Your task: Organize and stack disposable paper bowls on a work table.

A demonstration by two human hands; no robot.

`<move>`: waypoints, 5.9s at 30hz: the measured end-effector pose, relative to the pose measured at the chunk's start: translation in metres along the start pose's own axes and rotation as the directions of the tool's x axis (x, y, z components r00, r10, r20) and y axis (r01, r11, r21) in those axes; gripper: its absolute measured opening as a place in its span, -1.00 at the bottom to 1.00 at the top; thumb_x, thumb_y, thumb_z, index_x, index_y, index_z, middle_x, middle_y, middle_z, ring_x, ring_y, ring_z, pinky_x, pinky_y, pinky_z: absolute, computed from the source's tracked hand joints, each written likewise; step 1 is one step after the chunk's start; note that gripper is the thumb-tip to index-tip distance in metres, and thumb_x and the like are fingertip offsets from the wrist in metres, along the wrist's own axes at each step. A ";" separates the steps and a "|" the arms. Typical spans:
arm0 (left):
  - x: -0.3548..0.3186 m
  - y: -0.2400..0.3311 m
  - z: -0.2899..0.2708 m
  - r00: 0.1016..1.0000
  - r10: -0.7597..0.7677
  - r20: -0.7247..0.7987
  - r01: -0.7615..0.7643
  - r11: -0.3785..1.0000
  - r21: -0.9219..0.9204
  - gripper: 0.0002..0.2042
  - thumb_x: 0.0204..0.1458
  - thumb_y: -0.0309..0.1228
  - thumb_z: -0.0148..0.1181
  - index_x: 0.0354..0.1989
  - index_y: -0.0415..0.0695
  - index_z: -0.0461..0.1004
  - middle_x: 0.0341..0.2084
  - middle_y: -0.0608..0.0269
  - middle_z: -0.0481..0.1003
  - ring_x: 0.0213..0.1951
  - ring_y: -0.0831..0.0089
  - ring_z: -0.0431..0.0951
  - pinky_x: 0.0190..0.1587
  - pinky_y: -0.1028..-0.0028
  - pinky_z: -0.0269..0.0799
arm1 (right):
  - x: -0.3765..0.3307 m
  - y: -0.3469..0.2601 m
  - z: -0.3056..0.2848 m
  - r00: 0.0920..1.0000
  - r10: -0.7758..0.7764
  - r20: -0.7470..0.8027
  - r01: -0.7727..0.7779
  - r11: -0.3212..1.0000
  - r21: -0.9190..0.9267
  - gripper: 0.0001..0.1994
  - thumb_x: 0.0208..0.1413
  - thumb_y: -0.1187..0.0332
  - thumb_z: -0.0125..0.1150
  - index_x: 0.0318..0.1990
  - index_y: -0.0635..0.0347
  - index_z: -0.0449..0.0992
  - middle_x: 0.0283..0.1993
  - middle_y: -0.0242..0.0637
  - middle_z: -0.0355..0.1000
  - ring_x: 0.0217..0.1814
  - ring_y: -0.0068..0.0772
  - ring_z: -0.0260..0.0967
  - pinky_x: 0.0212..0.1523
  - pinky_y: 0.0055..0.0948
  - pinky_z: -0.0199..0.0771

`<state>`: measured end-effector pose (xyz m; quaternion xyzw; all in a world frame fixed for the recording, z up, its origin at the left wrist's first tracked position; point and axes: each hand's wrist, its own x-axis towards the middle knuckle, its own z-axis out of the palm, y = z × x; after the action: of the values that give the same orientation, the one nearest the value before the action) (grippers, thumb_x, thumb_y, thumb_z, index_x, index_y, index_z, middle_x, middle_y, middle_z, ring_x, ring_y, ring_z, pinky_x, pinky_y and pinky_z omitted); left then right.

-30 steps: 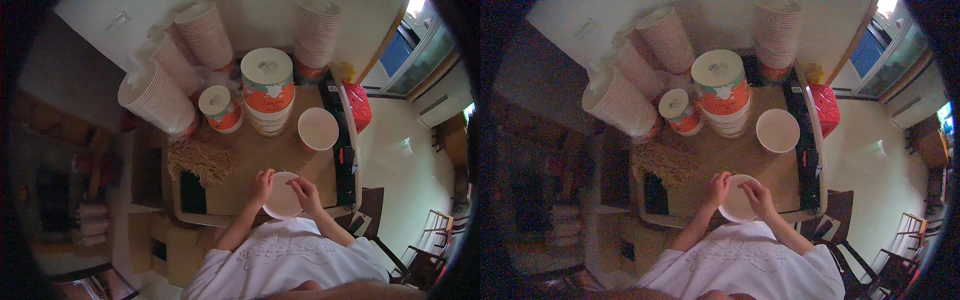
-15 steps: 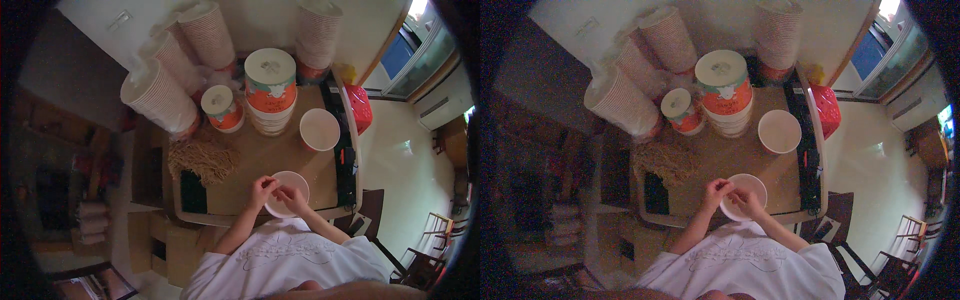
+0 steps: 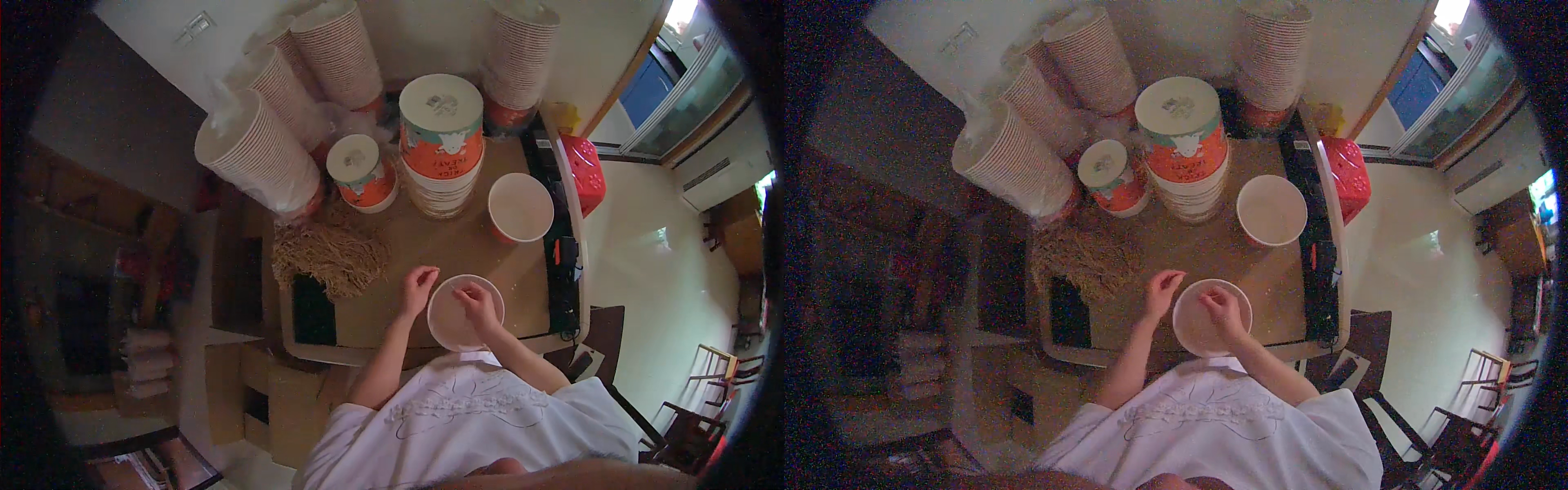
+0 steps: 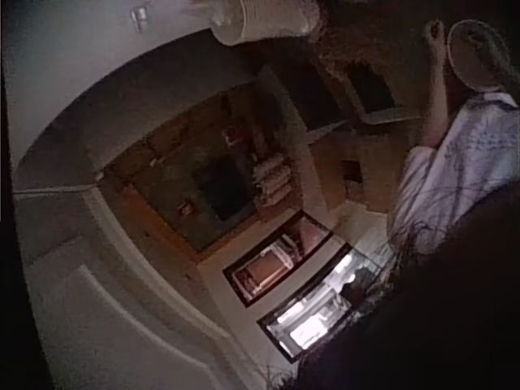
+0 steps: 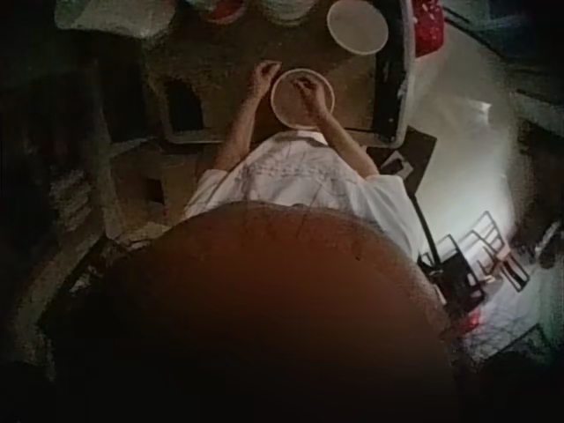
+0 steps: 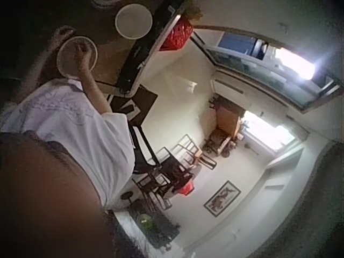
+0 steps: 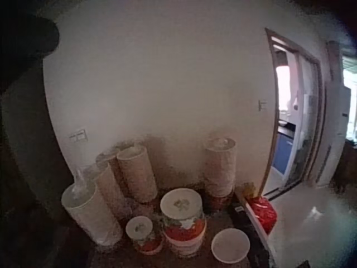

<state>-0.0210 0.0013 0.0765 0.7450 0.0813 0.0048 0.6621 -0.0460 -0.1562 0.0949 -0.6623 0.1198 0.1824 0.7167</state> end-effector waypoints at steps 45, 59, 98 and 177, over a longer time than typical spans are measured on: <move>0.023 -0.019 -0.007 0.930 -0.101 0.354 0.032 0.980 0.195 -0.91 -0.13 -0.53 0.04 -0.43 -0.21 0.45 -0.49 0.28 0.46 -0.41 0.55 0.43 -0.34 0.56 0.33 | 0.008 0.023 0.001 0.998 -0.023 0.055 0.024 1.000 -0.018 -0.84 -0.09 0.40 0.09 -0.36 0.28 0.44 -0.41 -0.39 0.38 -0.35 -0.64 0.26 -0.44 -0.61 0.26; 0.004 0.026 0.016 0.985 0.167 -0.043 -0.152 0.959 0.238 -0.81 -0.15 -0.51 0.11 -0.30 -0.17 0.38 -0.48 0.34 0.42 -0.42 0.53 0.41 -0.36 0.56 0.32 | 0.068 -0.025 -0.007 0.942 -0.183 0.282 0.327 0.688 -0.647 -0.86 -0.23 0.35 0.13 -0.48 0.21 0.45 -0.54 -0.09 0.35 -0.55 -0.29 0.33 -0.46 -0.40 0.32; 0.009 -0.030 -0.014 0.828 -0.096 0.552 0.260 0.939 -0.227 -0.95 -0.18 -0.58 0.08 -0.54 -0.13 0.38 -0.58 0.42 0.42 -0.47 0.68 0.38 -0.40 0.64 0.31 | 0.064 0.002 -0.016 0.945 0.149 0.291 -0.063 0.957 -0.284 -0.95 -0.13 0.48 0.08 -0.53 0.26 0.42 -0.57 -0.39 0.35 -0.52 -0.62 0.23 -0.52 -0.55 0.26; 0.019 -0.004 0.010 0.730 -0.454 0.511 0.578 0.809 -0.107 -0.88 -0.15 -0.49 0.11 -0.40 -0.21 0.46 -0.55 0.29 0.46 -0.52 0.57 0.43 -0.46 0.59 0.35 | 0.037 -0.007 -0.027 0.987 -0.045 0.156 0.097 0.936 -0.340 -0.86 -0.07 0.38 0.12 -0.47 0.30 0.45 -0.55 -0.38 0.39 -0.50 -0.67 0.24 -0.51 -0.63 0.26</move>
<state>-0.0021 -0.0056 0.0695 0.5780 0.1254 -0.3476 0.7276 -0.0083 -0.1797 0.0831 -0.7669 0.0093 0.2224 0.6020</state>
